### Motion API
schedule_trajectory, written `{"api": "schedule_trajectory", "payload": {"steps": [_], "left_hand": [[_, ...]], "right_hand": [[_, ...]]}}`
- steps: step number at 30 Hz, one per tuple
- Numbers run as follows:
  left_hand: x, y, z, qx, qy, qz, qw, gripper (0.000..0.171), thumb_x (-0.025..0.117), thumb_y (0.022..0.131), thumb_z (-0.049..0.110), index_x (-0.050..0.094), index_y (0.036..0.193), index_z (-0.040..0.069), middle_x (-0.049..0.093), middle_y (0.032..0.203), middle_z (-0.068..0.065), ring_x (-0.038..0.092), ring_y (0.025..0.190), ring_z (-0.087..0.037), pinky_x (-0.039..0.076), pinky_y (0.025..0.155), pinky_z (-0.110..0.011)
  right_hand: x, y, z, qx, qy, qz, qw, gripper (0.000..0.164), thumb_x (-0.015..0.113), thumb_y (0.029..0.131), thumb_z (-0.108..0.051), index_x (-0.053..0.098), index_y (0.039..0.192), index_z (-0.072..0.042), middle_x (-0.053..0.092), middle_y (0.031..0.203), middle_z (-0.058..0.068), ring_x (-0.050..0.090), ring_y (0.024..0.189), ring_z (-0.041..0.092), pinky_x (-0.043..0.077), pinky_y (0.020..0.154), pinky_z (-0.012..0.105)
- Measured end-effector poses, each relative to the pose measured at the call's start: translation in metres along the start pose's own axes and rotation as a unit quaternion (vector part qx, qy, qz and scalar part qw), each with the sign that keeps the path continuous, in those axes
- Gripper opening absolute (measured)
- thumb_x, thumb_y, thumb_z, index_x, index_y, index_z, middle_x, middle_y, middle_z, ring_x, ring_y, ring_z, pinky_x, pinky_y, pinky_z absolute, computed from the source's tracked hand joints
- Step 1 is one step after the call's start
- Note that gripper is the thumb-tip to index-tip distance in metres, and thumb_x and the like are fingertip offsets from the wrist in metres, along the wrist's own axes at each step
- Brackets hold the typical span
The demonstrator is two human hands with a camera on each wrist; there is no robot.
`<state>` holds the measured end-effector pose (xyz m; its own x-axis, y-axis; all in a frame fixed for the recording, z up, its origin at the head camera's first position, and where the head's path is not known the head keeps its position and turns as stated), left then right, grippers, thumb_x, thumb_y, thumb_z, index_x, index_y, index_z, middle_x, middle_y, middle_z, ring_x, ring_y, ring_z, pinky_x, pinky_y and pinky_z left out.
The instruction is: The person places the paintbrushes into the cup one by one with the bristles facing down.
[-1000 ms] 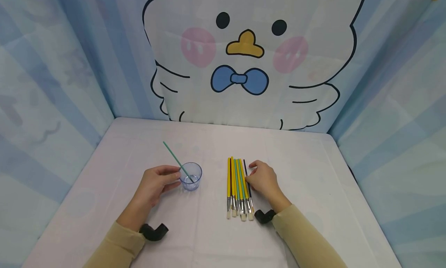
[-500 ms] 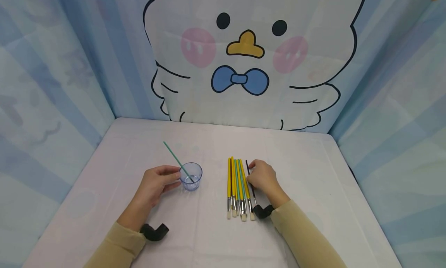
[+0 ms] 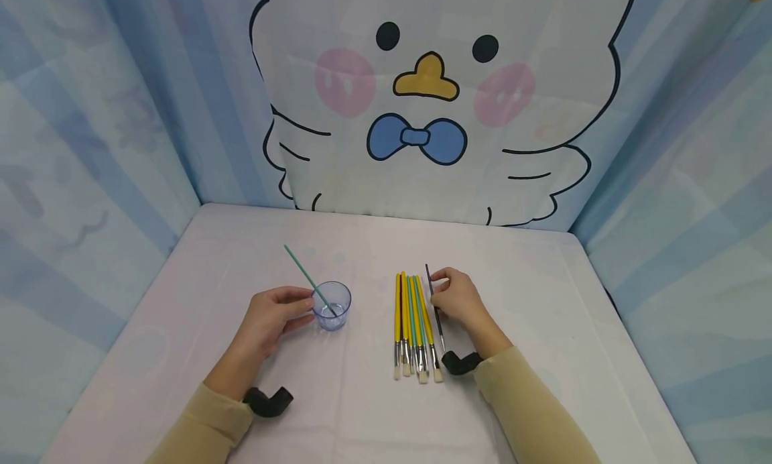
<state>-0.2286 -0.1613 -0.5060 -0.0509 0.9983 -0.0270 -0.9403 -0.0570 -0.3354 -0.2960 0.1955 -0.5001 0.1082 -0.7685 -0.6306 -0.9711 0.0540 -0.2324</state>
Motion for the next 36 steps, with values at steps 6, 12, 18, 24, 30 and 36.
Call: {"api": "schedule_trajectory", "payload": {"steps": [6,12,18,24,30,36], "left_hand": [[-0.001,0.001,-0.001,0.001,-0.007,-0.004,1.0,0.037,0.075,0.1,0.006,0.069,0.135,-0.004,0.069,0.131,-0.019,0.074,0.108,-0.021,0.069,0.09,-0.028],[-0.001,0.002,-0.001,0.0,-0.014,-0.007,0.9999,0.037,0.075,0.1,0.004,0.068,0.135,-0.006,0.07,0.129,-0.018,0.074,0.108,-0.021,0.069,0.09,-0.029],[-0.001,0.002,-0.001,-0.004,-0.016,-0.007,0.9998,0.037,0.075,0.099,0.004,0.068,0.135,-0.006,0.07,0.129,-0.017,0.074,0.107,-0.019,0.069,0.09,-0.029],[-0.001,0.003,-0.002,-0.006,-0.019,-0.005,0.9998,0.037,0.076,0.099,0.004,0.069,0.134,-0.005,0.07,0.128,-0.017,0.074,0.103,-0.016,0.069,0.09,-0.029],[0.0,0.003,-0.002,-0.002,-0.022,-0.009,0.9997,0.038,0.074,0.1,0.003,0.066,0.136,-0.008,0.067,0.134,-0.022,0.074,0.105,-0.017,0.069,0.09,-0.029],[0.0,0.003,-0.003,0.001,-0.027,-0.012,0.9996,0.039,0.073,0.1,0.0,0.065,0.137,-0.01,0.065,0.136,-0.026,0.074,0.107,-0.019,0.069,0.09,-0.029]], "right_hand": [[-0.007,-0.002,-0.018,-0.038,0.07,0.01,0.997,0.046,0.07,0.093,0.001,0.063,0.138,-0.009,0.062,0.102,0.013,0.062,0.079,0.024,0.066,0.061,0.029],[-0.008,-0.01,-0.043,-0.082,0.134,0.014,0.987,0.045,0.071,0.097,0.0,0.062,0.139,-0.012,0.062,0.105,0.012,0.068,0.084,0.027,0.07,0.066,0.035],[-0.005,-0.021,-0.074,-0.134,0.197,0.01,0.971,0.045,0.072,0.096,0.001,0.061,0.138,-0.012,0.062,0.104,0.01,0.07,0.086,0.028,0.072,0.072,0.04],[0.0,-0.029,-0.102,-0.187,0.235,0.003,0.954,0.046,0.07,0.096,0.005,0.06,0.139,-0.009,0.061,0.104,0.011,0.068,0.082,0.021,0.071,0.07,0.036],[0.008,-0.037,-0.13,-0.238,0.277,0.001,0.931,0.046,0.067,0.095,0.009,0.061,0.137,-0.009,0.061,0.105,0.011,0.068,0.083,0.025,0.072,0.07,0.035],[0.019,-0.046,-0.156,-0.289,0.287,0.003,0.913,0.046,0.067,0.095,0.01,0.06,0.136,-0.01,0.062,0.107,0.012,0.066,0.084,0.024,0.072,0.071,0.038]]}}
Point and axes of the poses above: each hand's wrist, its own y-axis towards the middle knuckle, its own x-axis out of the palm, z = x × y, the point moved 7 cm from there along y, towards the middle knuckle
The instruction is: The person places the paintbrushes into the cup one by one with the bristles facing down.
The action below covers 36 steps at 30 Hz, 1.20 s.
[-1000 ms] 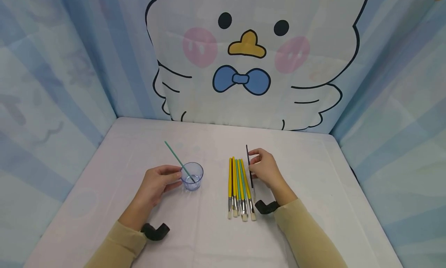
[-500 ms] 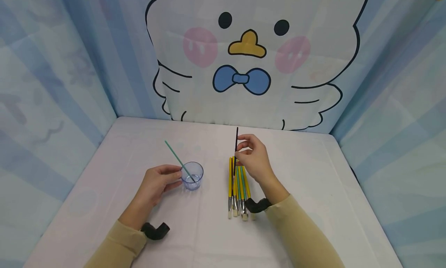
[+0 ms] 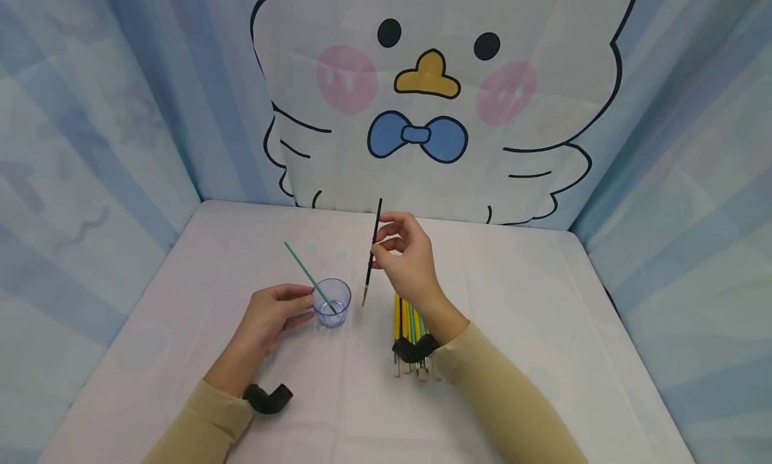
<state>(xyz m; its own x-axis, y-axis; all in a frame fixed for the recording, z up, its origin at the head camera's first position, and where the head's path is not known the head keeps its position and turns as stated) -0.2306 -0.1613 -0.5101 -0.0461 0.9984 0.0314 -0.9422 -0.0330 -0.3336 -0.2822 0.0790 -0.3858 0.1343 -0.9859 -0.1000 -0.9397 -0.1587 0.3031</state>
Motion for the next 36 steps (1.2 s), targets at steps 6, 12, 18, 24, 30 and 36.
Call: {"api": "schedule_trajectory", "payload": {"steps": [6,12,18,24,30,36], "left_hand": [[-0.001,-0.001,0.002,0.002,0.001,0.0,1.0,0.04,0.072,0.1,0.001,0.064,0.138,-0.01,0.068,0.132,-0.021,0.075,0.106,-0.018,0.069,0.091,-0.029],[-0.003,-0.001,0.003,0.003,0.006,0.003,1.0,0.039,0.072,0.101,0.002,0.065,0.137,-0.009,0.066,0.136,-0.025,0.075,0.106,-0.018,0.069,0.091,-0.029],[-0.003,-0.002,0.003,-0.001,0.009,0.008,0.9999,0.038,0.073,0.101,0.004,0.066,0.137,-0.008,0.07,0.128,-0.018,0.074,0.101,-0.015,0.069,0.089,-0.028],[-0.002,-0.001,0.002,0.005,-0.003,-0.004,1.0,0.041,0.074,0.1,0.003,0.065,0.137,-0.011,0.072,0.123,-0.015,0.073,0.1,-0.014,0.069,0.089,-0.029],[-0.001,-0.002,0.004,0.007,-0.007,-0.005,0.9999,0.041,0.074,0.1,0.003,0.064,0.138,-0.011,0.071,0.127,-0.019,0.074,0.102,-0.015,0.069,0.089,-0.028],[0.0,-0.001,0.003,0.008,-0.007,-0.008,0.9999,0.042,0.074,0.1,0.004,0.064,0.138,-0.011,0.07,0.128,-0.019,0.074,0.103,-0.015,0.069,0.089,-0.028]], "right_hand": [[0.02,0.005,0.002,-0.023,0.002,0.001,1.0,0.047,0.067,0.096,0.01,0.06,0.137,-0.011,0.061,0.109,0.014,0.066,0.086,0.021,0.072,0.073,0.035],[0.038,0.008,0.013,-0.033,-0.015,-0.005,0.999,0.046,0.067,0.096,0.01,0.061,0.137,-0.01,0.063,0.108,0.015,0.066,0.087,0.021,0.072,0.073,0.036],[0.055,0.007,0.027,-0.024,-0.066,-0.029,0.997,0.042,0.069,0.097,0.006,0.064,0.135,-0.012,0.066,0.107,0.013,0.067,0.092,0.021,0.069,0.072,0.03],[0.071,0.005,0.038,-0.029,-0.132,-0.059,0.989,0.04,0.07,0.099,0.0,0.066,0.135,-0.015,0.069,0.104,0.007,0.07,0.093,0.019,0.062,0.068,0.022],[0.08,0.003,0.05,-0.028,-0.171,-0.067,0.983,0.039,0.072,0.099,-0.002,0.069,0.134,-0.017,0.07,0.104,0.004,0.071,0.093,0.016,0.062,0.067,0.019],[0.083,0.001,0.052,-0.034,-0.195,-0.073,0.977,0.037,0.074,0.1,-0.003,0.072,0.133,-0.018,0.072,0.104,0.001,0.071,0.094,0.014,0.063,0.075,0.016]]}}
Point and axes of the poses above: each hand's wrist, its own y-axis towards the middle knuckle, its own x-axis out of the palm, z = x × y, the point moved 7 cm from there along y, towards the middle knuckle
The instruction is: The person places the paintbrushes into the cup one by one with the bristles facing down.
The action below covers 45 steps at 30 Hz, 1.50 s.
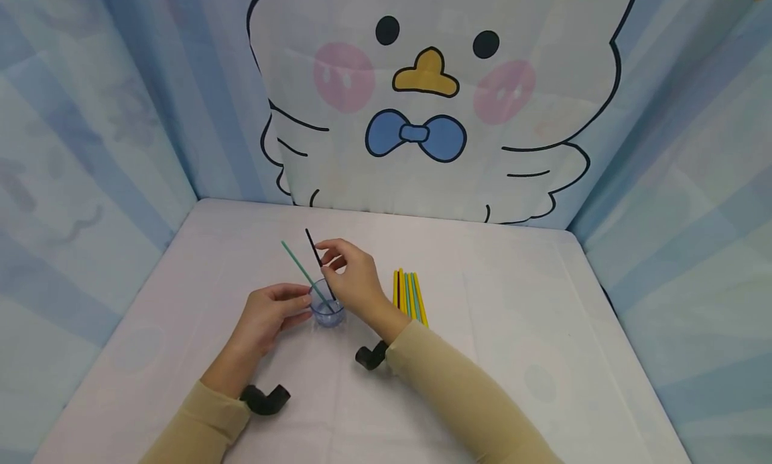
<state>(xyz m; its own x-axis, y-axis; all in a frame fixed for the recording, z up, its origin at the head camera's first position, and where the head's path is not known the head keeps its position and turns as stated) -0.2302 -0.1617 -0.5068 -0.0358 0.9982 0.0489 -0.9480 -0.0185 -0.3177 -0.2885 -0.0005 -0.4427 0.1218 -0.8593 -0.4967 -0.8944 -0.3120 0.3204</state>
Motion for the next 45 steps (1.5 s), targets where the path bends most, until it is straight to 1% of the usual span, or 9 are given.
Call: {"api": "schedule_trajectory", "payload": {"steps": [7,11,17,21,26,29,37,42,45], "left_hand": [[-0.001,0.0,0.001,0.006,-0.01,0.001,0.9999,0.043,0.076,0.099,0.004,0.065,0.138,-0.01,0.073,0.124,-0.013,0.074,0.102,-0.013,0.069,0.089,-0.028],[-0.001,0.0,0.002,0.008,-0.008,0.002,0.9999,0.042,0.075,0.099,0.004,0.065,0.138,-0.01,0.073,0.122,-0.012,0.074,0.101,-0.012,0.069,0.089,-0.027],[-0.001,0.0,0.003,0.015,-0.01,0.003,0.9998,0.041,0.075,0.099,0.003,0.065,0.137,-0.012,0.074,0.119,-0.009,0.074,0.1,-0.011,0.069,0.088,-0.027],[0.0,0.0,0.003,0.018,0.003,0.006,0.9998,0.04,0.074,0.1,0.004,0.066,0.136,-0.011,0.073,0.123,-0.013,0.074,0.102,-0.013,0.069,0.088,-0.027],[0.0,0.0,0.002,0.019,0.017,0.013,0.9996,0.039,0.074,0.101,0.005,0.067,0.136,-0.009,0.069,0.132,-0.022,0.074,0.105,-0.016,0.069,0.089,-0.028],[0.0,-0.001,0.001,0.018,0.024,0.016,0.9994,0.038,0.073,0.101,0.005,0.067,0.136,-0.009,0.067,0.136,-0.026,0.074,0.105,-0.017,0.069,0.089,-0.028],[0.0,0.0,-0.002,0.011,0.038,0.022,0.999,0.037,0.073,0.102,0.006,0.068,0.136,-0.006,0.065,0.14,-0.027,0.074,0.103,-0.015,0.069,0.09,-0.027],[0.001,0.0,-0.002,0.011,0.034,0.019,0.9992,0.037,0.073,0.101,0.004,0.068,0.135,-0.007,0.065,0.139,-0.026,0.073,0.102,-0.013,0.068,0.091,-0.027],[0.001,0.0,-0.002,0.01,0.029,0.016,0.9994,0.037,0.073,0.101,0.004,0.067,0.136,-0.007,0.065,0.138,-0.025,0.073,0.102,-0.012,0.068,0.091,-0.027]], "right_hand": [[0.003,-0.001,-0.004,-0.005,-0.02,0.001,1.0,0.033,0.075,0.099,-0.003,0.073,0.129,-0.017,0.072,0.103,-0.002,0.07,0.094,0.011,0.063,0.077,0.017],[0.004,-0.002,-0.005,-0.012,-0.033,0.004,0.999,0.032,0.076,0.099,-0.004,0.074,0.128,-0.016,0.073,0.102,-0.002,0.071,0.094,0.011,0.066,0.081,0.022],[0.003,-0.003,-0.007,-0.022,-0.029,0.007,0.999,0.032,0.075,0.098,-0.002,0.073,0.129,-0.013,0.076,0.104,0.0,0.073,0.094,0.012,0.069,0.086,0.03],[0.0,-0.005,-0.007,-0.018,-0.013,0.008,1.0,0.033,0.074,0.099,-0.001,0.073,0.129,-0.013,0.078,0.106,0.003,0.073,0.095,0.014,0.07,0.088,0.032],[-0.007,-0.009,-0.004,0.009,0.022,0.02,1.0,0.034,0.073,0.099,-0.002,0.073,0.13,-0.016,0.078,0.108,0.003,0.072,0.101,0.015,0.066,0.089,0.026],[-0.013,-0.011,0.0,0.03,0.054,0.03,0.998,0.034,0.073,0.099,-0.002,0.073,0.129,-0.017,0.078,0.109,0.002,0.072,0.101,0.016,0.067,0.085,0.023],[-0.035,-0.019,0.015,0.08,0.144,0.059,0.985,0.037,0.071,0.096,0.003,0.072,0.131,-0.011,0.075,0.112,0.013,0.074,0.098,0.022,0.071,0.073,0.031],[-0.048,-0.025,0.028,0.113,0.17,0.073,0.976,0.039,0.072,0.094,0.006,0.072,0.13,-0.01,0.075,0.112,0.017,0.074,0.092,0.02,0.072,0.07,0.035],[-0.055,-0.031,0.035,0.132,0.17,0.068,0.974,0.04,0.072,0.094,0.005,0.071,0.131,-0.011,0.074,0.116,0.022,0.075,0.095,0.028,0.072,0.07,0.036]]}}
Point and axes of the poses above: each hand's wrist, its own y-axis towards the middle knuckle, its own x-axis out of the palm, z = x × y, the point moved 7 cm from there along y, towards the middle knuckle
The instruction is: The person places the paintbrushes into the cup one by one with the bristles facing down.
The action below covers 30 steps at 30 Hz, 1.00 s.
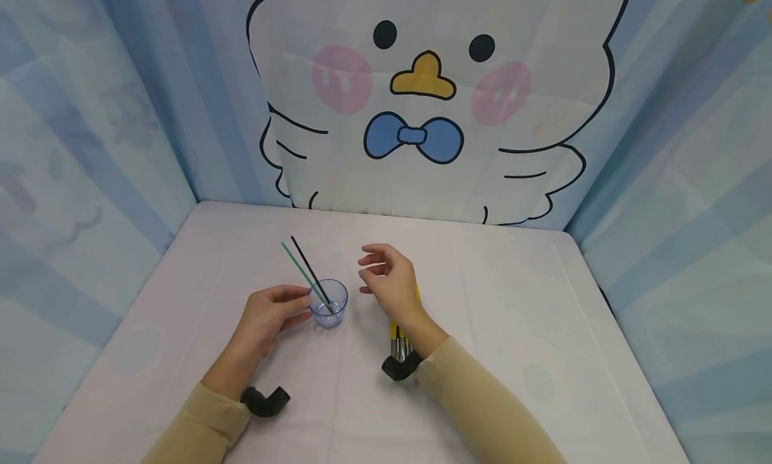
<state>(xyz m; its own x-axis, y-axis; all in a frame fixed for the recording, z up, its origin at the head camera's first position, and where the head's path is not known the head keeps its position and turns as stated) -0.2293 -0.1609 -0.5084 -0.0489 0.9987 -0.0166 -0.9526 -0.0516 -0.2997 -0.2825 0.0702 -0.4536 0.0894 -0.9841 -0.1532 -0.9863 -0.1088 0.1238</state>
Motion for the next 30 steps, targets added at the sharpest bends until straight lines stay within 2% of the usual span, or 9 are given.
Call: {"api": "schedule_trajectory", "payload": {"steps": [5,8,13,17,20,30], "left_hand": [[0.0,-0.001,0.0,-0.001,0.0,0.0,1.0,0.038,0.074,0.101,0.005,0.067,0.136,-0.007,0.067,0.135,-0.022,0.073,0.101,-0.012,0.068,0.091,-0.027],[0.001,-0.002,0.001,0.0,-0.003,-0.001,1.0,0.039,0.074,0.1,0.004,0.067,0.136,-0.008,0.069,0.13,-0.02,0.073,0.099,-0.012,0.069,0.09,-0.027],[0.002,-0.002,0.002,-0.002,-0.005,-0.001,1.0,0.039,0.074,0.1,0.004,0.066,0.137,-0.008,0.07,0.128,-0.018,0.073,0.099,-0.011,0.069,0.089,-0.027],[0.001,-0.003,0.001,-0.004,-0.007,0.0,1.0,0.039,0.074,0.1,0.004,0.066,0.137,-0.008,0.07,0.129,-0.018,0.074,0.099,-0.012,0.069,0.089,-0.027],[0.001,-0.003,0.001,-0.003,-0.009,0.0,1.0,0.039,0.075,0.1,0.004,0.067,0.136,-0.008,0.071,0.128,-0.017,0.074,0.099,-0.012,0.069,0.09,-0.028],[0.0,0.001,0.0,-0.008,-0.014,-0.003,0.9999,0.038,0.073,0.1,0.003,0.067,0.136,-0.008,0.071,0.122,-0.012,0.073,0.097,-0.01,0.069,0.09,-0.028]], "right_hand": [[-0.013,-0.007,0.011,0.03,0.003,-0.008,1.0,0.041,0.073,0.096,0.002,0.07,0.134,-0.013,0.07,0.124,0.029,0.072,0.107,0.049,0.072,0.071,0.037],[-0.022,-0.01,0.018,0.041,0.006,-0.002,0.999,0.042,0.073,0.096,0.003,0.07,0.134,-0.014,0.07,0.123,0.026,0.069,0.109,0.053,0.072,0.071,0.038],[-0.041,-0.016,0.027,0.054,-0.007,0.013,0.998,0.04,0.073,0.097,0.001,0.069,0.134,-0.014,0.069,0.122,0.027,0.07,0.105,0.052,0.072,0.068,0.037],[-0.058,-0.019,0.034,0.078,-0.018,0.031,0.996,0.042,0.073,0.095,0.002,0.069,0.134,-0.013,0.069,0.117,0.024,0.071,0.097,0.046,0.072,0.069,0.047],[-0.069,-0.022,0.037,0.098,-0.038,0.045,0.993,0.044,0.074,0.094,0.003,0.068,0.136,-0.011,0.068,0.113,0.019,0.072,0.094,0.041,0.072,0.068,0.049],[-0.095,-0.027,0.051,0.139,-0.133,0.065,0.979,0.048,0.076,0.094,0.0,0.065,0.141,-0.007,0.068,0.111,0.015,0.073,0.085,0.031,0.071,0.063,0.039]]}}
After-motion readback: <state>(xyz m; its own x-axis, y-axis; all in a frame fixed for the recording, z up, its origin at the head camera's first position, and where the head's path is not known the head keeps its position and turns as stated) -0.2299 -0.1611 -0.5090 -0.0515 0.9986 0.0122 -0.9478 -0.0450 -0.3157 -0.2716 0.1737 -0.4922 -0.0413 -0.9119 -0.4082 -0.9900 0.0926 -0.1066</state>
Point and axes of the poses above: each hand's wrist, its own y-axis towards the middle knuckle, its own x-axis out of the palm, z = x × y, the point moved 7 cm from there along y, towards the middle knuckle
